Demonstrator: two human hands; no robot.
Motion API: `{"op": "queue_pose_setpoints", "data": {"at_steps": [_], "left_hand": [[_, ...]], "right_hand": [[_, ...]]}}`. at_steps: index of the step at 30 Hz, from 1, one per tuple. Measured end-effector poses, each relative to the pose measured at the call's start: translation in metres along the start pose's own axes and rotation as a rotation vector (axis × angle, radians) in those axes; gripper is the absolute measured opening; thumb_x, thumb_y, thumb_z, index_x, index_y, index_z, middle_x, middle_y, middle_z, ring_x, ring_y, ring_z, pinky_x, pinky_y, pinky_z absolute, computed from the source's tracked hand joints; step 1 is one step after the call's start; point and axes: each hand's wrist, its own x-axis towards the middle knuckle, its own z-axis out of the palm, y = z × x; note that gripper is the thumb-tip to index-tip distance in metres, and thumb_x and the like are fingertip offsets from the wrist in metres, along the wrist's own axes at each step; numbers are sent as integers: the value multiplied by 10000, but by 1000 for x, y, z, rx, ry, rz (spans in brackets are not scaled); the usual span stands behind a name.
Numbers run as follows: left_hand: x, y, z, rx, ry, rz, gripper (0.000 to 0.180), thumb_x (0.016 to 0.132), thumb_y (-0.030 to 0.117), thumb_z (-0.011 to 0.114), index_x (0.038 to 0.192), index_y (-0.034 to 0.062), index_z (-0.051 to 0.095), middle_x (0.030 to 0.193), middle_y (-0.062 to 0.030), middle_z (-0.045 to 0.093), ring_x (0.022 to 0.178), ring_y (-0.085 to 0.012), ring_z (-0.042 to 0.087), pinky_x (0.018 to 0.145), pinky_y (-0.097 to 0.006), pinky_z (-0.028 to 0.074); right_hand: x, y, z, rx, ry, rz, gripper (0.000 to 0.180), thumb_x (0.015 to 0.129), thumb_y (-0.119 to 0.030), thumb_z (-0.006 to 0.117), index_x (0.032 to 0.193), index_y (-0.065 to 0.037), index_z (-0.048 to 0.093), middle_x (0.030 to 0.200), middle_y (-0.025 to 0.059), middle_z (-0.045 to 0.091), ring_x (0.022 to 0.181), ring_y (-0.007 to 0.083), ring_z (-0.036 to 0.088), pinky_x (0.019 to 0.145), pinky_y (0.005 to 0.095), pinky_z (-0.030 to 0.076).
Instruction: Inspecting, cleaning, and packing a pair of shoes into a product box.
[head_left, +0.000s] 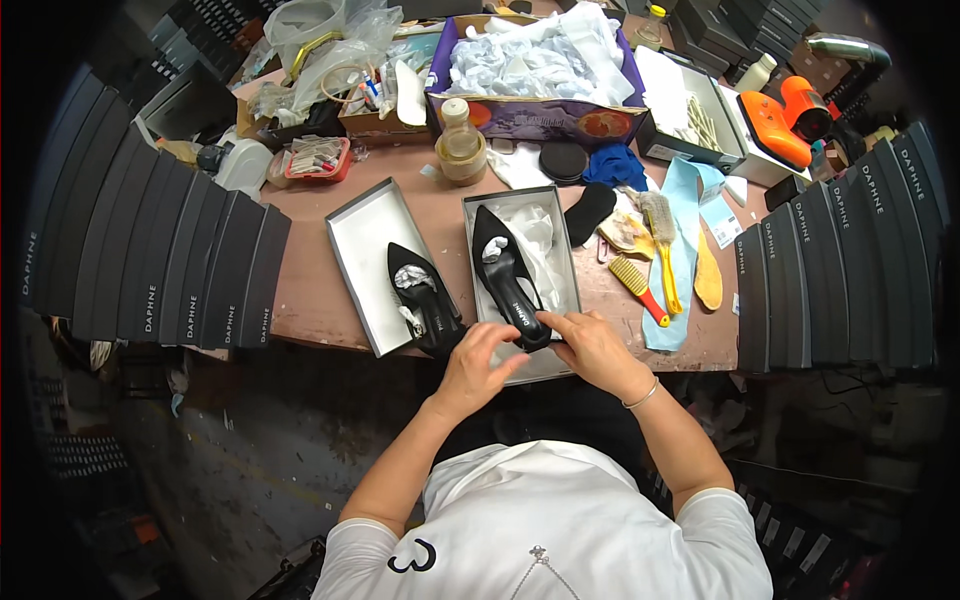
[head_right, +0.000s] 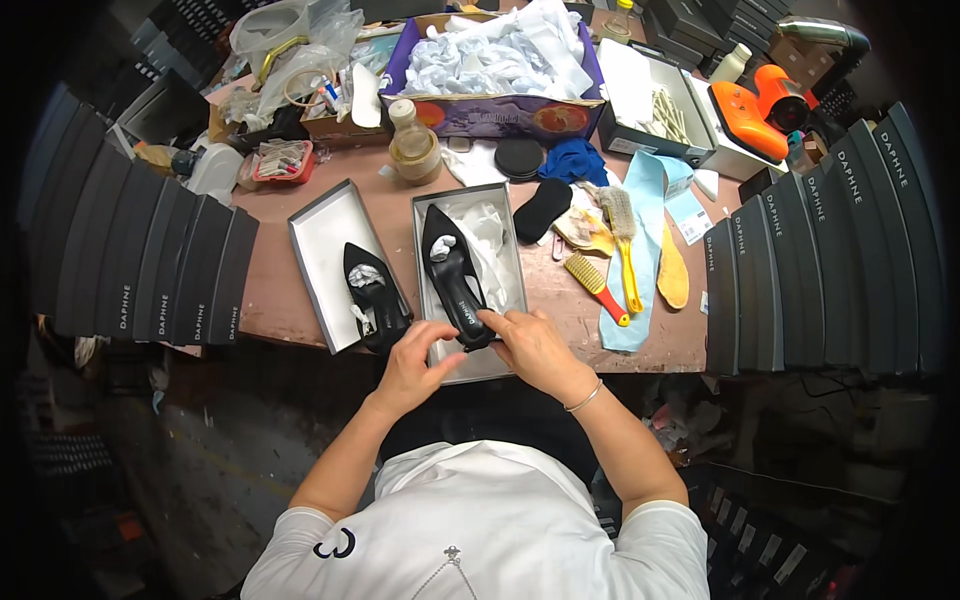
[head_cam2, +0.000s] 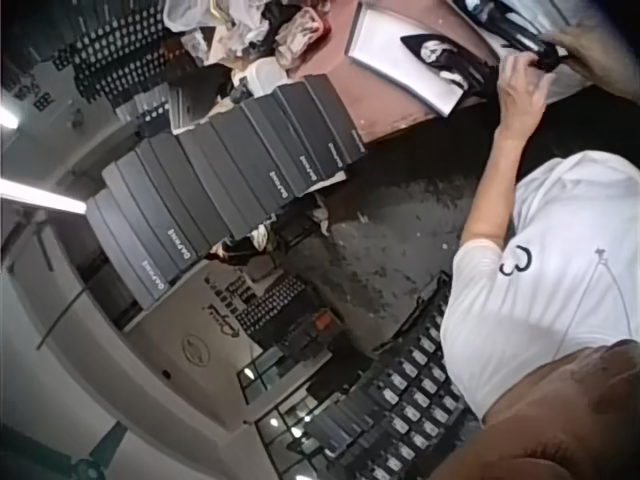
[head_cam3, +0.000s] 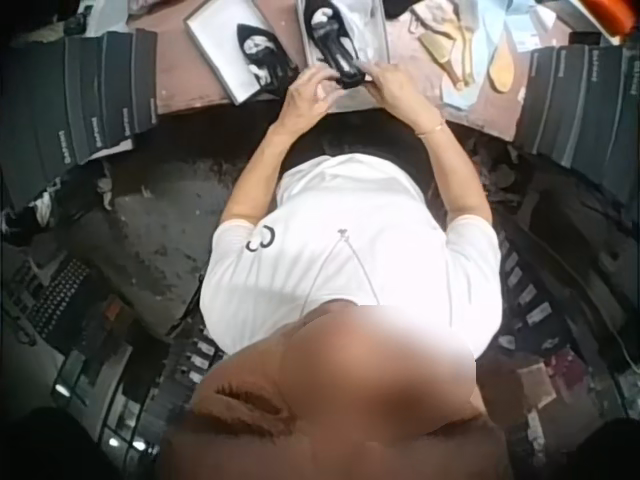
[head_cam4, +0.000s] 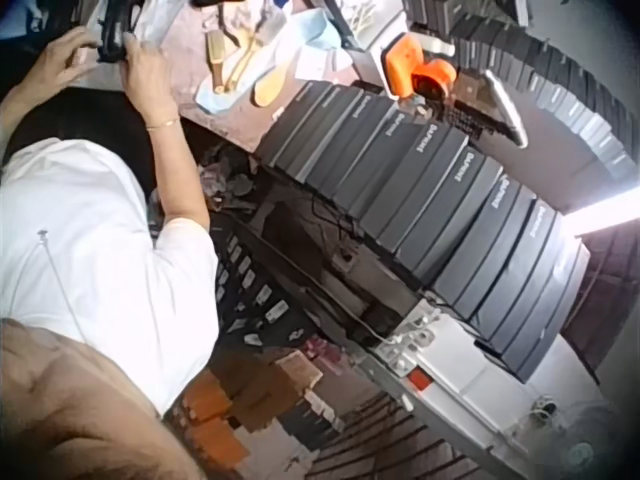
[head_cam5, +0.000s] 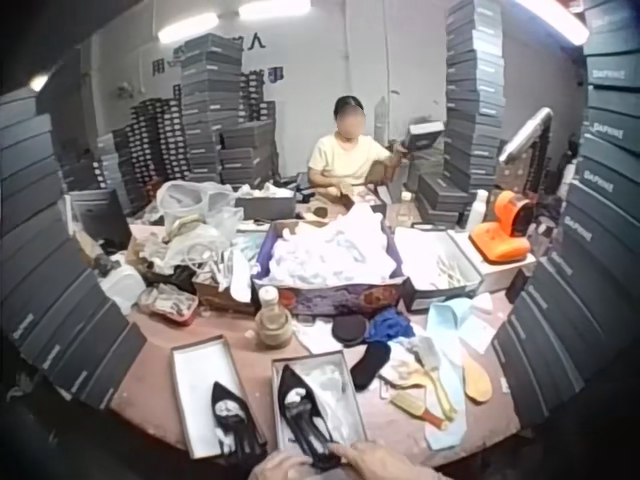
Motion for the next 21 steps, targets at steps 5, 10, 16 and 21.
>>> {"op": "queue_pose_setpoints", "data": {"at_steps": [5, 10, 16, 21], "left_hand": [[-13, -6, 18, 73, 66, -58, 282, 732, 66, 760, 956, 27, 593, 889, -118, 618, 853, -296, 601, 749, -380, 489], [-12, -2, 21, 42, 135, -1, 299, 718, 33, 767, 956, 21, 586, 851, -106, 608, 767, -247, 605, 690, -346, 499], [-2, -10, -6, -125, -141, -125, 244, 797, 39, 687, 1035, 21, 635, 854, -109, 596, 766, -238, 603, 694, -331, 486], [3, -20, -16, -207, -257, -90, 199, 838, 30, 618, 1029, 11, 673, 846, -115, 574, 781, -251, 591, 717, -327, 476]], "right_hand": [[4, -10, 2, 106, 10, 32, 497, 772, -31, 650, 1253, -37, 528, 874, 160, 626, 803, 335, 620, 713, 421, 469], [3, -17, 12, 386, 51, 109, 512, 776, 13, 620, 1276, -11, 509, 913, 212, 621, 828, 372, 624, 734, 426, 499], [0, -29, -24, -260, -108, 140, 390, 755, -14, 616, 1142, -57, 599, 834, 170, 575, 741, 344, 633, 665, 415, 502], [20, -15, -72, -568, -15, -28, 207, 763, -40, 570, 961, -52, 629, 819, 118, 533, 842, 292, 579, 713, 381, 494]]}}
